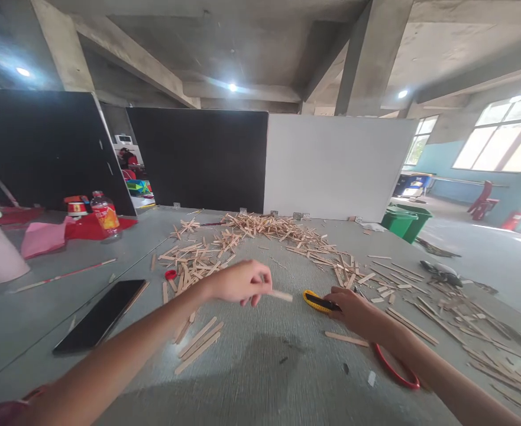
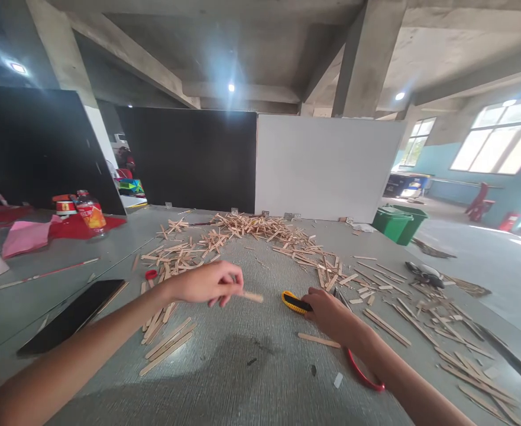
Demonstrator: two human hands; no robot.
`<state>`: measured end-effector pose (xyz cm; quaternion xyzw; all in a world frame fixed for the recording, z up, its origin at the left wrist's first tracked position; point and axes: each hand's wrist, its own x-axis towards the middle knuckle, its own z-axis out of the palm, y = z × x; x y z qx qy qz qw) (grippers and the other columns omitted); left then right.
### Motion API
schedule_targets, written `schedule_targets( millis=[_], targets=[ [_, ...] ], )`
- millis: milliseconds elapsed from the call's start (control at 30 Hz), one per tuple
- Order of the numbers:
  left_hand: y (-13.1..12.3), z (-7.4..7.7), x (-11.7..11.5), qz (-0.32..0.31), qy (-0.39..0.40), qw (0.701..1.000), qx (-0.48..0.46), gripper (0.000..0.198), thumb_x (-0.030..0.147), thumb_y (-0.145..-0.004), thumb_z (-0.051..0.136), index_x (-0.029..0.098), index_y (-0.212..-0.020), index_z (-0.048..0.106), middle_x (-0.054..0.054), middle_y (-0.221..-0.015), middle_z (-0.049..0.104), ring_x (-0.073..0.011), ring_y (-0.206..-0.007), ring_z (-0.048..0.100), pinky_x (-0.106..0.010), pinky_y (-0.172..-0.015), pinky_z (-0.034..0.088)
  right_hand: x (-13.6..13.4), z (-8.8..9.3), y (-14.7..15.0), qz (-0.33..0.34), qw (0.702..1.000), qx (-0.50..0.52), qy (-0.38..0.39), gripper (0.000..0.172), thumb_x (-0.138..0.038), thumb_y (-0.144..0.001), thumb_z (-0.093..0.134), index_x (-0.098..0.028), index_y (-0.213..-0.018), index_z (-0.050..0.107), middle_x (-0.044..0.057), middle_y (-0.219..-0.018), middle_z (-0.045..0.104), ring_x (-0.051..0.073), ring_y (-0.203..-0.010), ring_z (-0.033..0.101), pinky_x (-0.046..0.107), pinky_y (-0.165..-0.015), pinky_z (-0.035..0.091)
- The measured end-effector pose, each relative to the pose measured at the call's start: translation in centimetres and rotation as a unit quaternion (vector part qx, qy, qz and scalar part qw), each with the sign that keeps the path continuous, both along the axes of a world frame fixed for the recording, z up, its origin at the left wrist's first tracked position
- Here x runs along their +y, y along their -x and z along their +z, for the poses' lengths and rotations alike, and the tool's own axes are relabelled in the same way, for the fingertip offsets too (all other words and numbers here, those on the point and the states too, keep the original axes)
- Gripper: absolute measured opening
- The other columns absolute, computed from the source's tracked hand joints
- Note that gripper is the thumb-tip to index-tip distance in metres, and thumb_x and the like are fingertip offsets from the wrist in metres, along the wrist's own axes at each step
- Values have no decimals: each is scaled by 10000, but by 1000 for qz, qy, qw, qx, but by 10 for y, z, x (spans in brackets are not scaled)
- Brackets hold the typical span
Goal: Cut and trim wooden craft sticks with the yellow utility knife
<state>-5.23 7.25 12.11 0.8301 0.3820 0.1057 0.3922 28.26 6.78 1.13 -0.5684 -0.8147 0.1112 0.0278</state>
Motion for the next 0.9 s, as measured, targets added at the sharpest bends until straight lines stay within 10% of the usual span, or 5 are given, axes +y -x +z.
schedule_targets(
  millis=[233, 433, 567, 733, 900],
  targets=[
    [-20, -56, 15, -105, -32, 986, 123, 212, 316, -983, 724, 155, -851, 681, 11, -795, 702, -148, -709, 679, -323, -742, 580, -6, 8, 4, 5, 1000, -17, -4, 304, -162, -939, 618, -169, -1201, 773, 151, -1139, 713, 292, -1032, 709, 375, -887, 517],
    [-11, -36, 25, -94, -57, 982, 156, 236, 335, -1025, 682, 156, -1178, 710, -81, -1229, 729, -247, -1132, 697, -476, -1009, 554, -9, 11, 3, 13, 1000, -3, 3, 309, -173, -957, 590, -158, -1211, 767, 143, -1128, 707, 274, -1002, 706, 365, -882, 517],
    [22, -21, 41, -66, 19, 953, 294, 217, 344, -1002, 719, 145, -1088, 718, -61, -1092, 744, -217, -982, 723, -430, -907, 601, -9, 12, -1, 19, 1000, 7, 14, 340, -193, -976, 563, -155, -1262, 744, 149, -1176, 692, 264, -1026, 701, 349, -895, 515],
    [52, -34, 52, -14, 149, 884, 442, 266, 368, -1022, 693, 146, -1170, 692, -66, -1100, 730, -193, -895, 727, -366, -785, 629, -4, 3, -6, 25, 1000, -6, 14, 354, -214, -974, 552, -159, -1271, 736, 151, -1142, 688, 286, -1016, 697, 385, -897, 512],
    [55, -49, 56, 16, 169, 877, 450, 318, 354, -1019, 694, 164, -1271, 662, -93, -1246, 694, -235, -1031, 712, -423, -872, 622, 2, -5, -11, 33, 999, -9, 4, 365, -236, -982, 538, -160, -1286, 725, 160, -1153, 682, 290, -1025, 693, 388, -897, 511]
  ],
)
